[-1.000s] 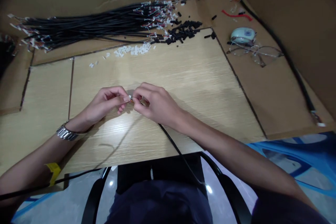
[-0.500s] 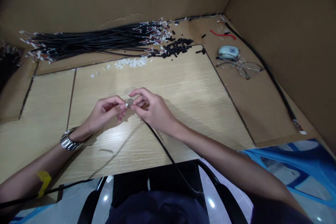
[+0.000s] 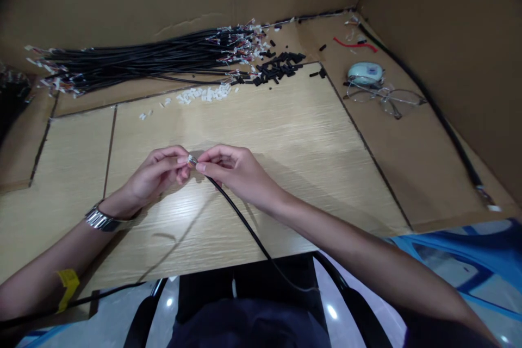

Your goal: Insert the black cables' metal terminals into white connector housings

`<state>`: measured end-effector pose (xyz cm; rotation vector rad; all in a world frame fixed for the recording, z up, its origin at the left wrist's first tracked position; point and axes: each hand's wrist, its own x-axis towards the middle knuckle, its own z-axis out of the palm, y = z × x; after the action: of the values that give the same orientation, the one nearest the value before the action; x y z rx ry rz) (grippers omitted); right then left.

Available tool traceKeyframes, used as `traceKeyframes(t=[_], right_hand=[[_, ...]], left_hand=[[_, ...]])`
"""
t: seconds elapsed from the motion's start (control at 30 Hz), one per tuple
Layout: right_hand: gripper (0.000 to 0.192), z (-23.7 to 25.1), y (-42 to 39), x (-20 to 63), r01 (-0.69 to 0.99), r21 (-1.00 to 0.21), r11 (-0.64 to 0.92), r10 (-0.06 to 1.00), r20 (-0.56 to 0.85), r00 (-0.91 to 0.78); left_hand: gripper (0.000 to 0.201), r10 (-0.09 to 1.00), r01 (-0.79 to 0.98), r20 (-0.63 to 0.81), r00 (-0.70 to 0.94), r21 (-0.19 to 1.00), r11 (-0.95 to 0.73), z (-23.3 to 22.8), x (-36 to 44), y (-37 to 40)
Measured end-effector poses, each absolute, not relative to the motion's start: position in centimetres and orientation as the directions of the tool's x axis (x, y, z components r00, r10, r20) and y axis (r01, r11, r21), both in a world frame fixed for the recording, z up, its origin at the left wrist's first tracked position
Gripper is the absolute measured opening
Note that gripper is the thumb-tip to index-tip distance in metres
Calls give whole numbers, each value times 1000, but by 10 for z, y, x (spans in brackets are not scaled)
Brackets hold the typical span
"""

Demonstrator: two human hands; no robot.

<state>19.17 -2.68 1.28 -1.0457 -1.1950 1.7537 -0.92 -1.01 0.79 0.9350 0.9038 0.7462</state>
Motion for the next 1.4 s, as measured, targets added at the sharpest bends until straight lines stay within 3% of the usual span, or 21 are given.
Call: traceKeyframes(t=[0.27, 0.53, 0.8, 1.03, 1.4], right_hand=[[19, 15, -26, 185, -117, -969, -217, 941, -176, -290], [17, 12, -25, 183, -179, -974, -139, 941, -74, -331], [15, 11, -26, 185, -109, -989, -98, 918, -47, -394], [11, 11, -29, 188, 8, -1000, -3, 944, -6, -331], [12, 15, -23, 189, -12, -986, -164, 902, -145, -408]], left_hand=[[12, 854, -103, -320, 411, 914, 393, 10, -6, -10], [11, 852, -100, -307, 424, 919, 381, 11, -5, -10], [13, 842, -79, -298, 449, 926, 369, 13, -5, -12], [13, 846, -82, -300, 440, 925, 371, 11, -6, -13], [13, 843, -81, -271, 464, 935, 345, 9, -7, -13]])
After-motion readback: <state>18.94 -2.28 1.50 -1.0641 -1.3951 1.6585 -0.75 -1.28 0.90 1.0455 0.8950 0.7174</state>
